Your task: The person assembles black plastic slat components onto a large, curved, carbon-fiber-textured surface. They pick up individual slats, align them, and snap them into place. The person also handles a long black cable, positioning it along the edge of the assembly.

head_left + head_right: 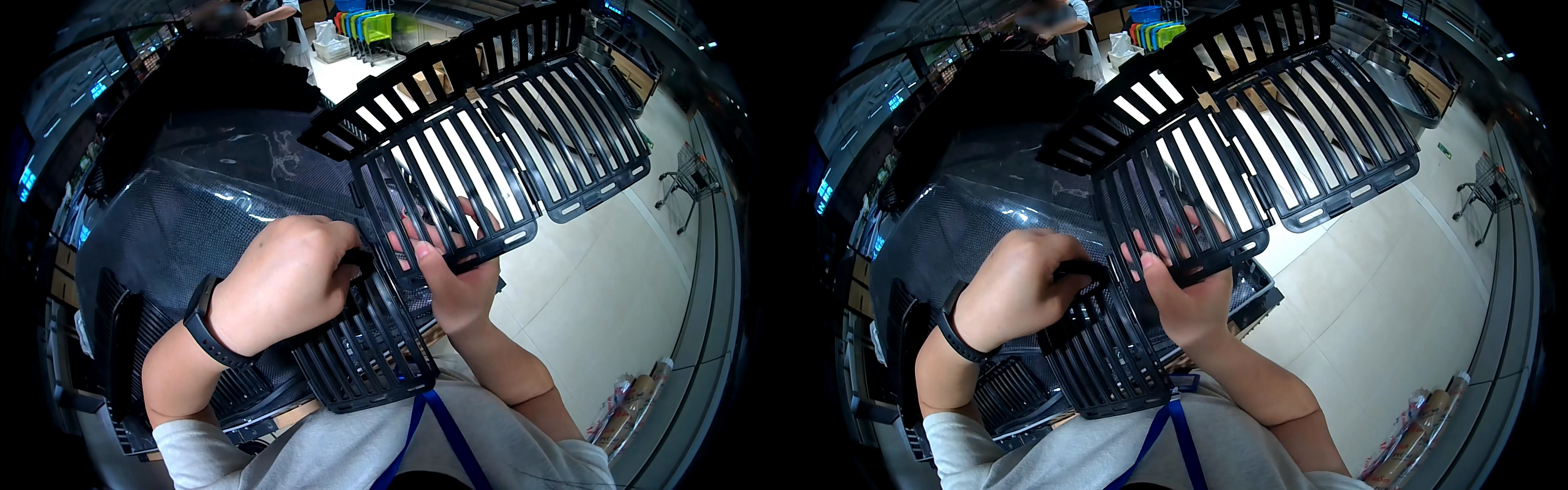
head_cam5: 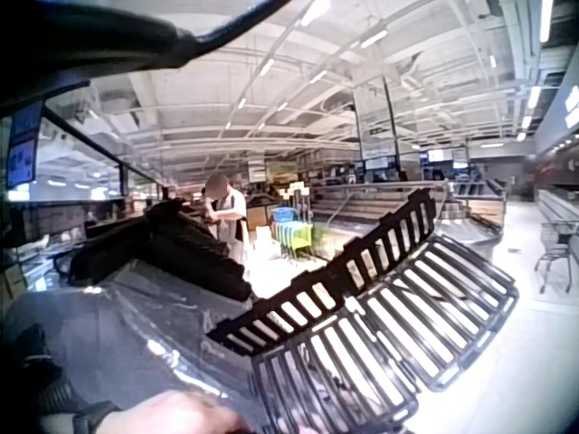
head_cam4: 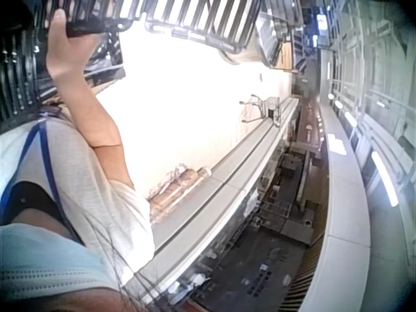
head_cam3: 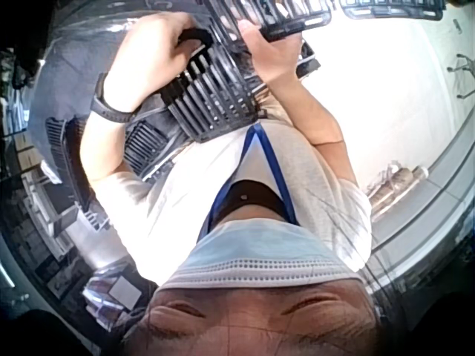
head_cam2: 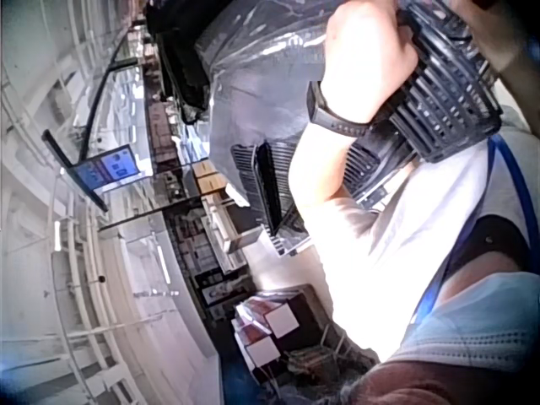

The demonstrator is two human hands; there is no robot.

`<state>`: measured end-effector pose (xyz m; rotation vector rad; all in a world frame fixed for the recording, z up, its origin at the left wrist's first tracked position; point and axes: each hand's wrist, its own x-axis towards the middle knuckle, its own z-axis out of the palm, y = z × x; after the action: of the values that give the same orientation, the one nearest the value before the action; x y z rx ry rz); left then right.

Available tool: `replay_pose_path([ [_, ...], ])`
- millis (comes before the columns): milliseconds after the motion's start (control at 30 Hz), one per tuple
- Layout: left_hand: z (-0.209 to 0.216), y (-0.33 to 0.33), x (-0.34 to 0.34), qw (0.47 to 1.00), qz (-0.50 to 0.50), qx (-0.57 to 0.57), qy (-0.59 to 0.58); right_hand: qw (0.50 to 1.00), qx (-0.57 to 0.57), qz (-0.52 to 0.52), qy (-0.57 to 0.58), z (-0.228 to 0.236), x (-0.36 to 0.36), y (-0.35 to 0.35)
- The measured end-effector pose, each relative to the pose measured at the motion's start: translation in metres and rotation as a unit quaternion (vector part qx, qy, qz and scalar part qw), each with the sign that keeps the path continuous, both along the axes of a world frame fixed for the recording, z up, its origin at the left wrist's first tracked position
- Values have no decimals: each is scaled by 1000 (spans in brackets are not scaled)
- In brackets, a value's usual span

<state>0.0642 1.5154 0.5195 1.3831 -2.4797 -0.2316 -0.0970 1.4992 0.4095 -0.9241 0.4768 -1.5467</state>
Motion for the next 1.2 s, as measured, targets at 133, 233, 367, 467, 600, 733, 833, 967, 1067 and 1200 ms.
replay_pose_path([
  [133, -6, -4, 2, 1000, 1, 25, -5, 996, -75, -35, 36, -10, 1, 2],
  [233, -11, -6, 3, 999, -3, 36, -2, 990, -106, -33, 88, -16, -4, 5],
  [367, -19, -9, 6, 998, 1, 59, 6, 988, -92, -35, 123, -21, -9, 6],
  [467, -24, -11, 9, 997, 5, 79, 15, 994, -35, -18, 98, -23, -7, 11],
  [600, -32, -10, 11, 996, 17, 85, 8, 993, 93, -11, 73, -27, -1, 16],
  [733, -39, -3, 13, 999, 14, 16, -31, 990, 111, 16, 89, -29, -3, 24],
  [833, -37, -2, 24, 992, 94, 50, -64, 989, 103, 64, 80, -34, -2, 37],
  [967, -36, -1, 33, 996, 81, 24, 5, 990, 93, 59, 87, -41, -3, 39],
  [1067, -37, -1, 37, 994, 89, 56, 21, 992, 83, 54, 81, -46, -2, 39],
  [1200, -42, -2, 39, 996, 74, 29, 41, 991, 71, 55, 103, -50, -3, 39],
])
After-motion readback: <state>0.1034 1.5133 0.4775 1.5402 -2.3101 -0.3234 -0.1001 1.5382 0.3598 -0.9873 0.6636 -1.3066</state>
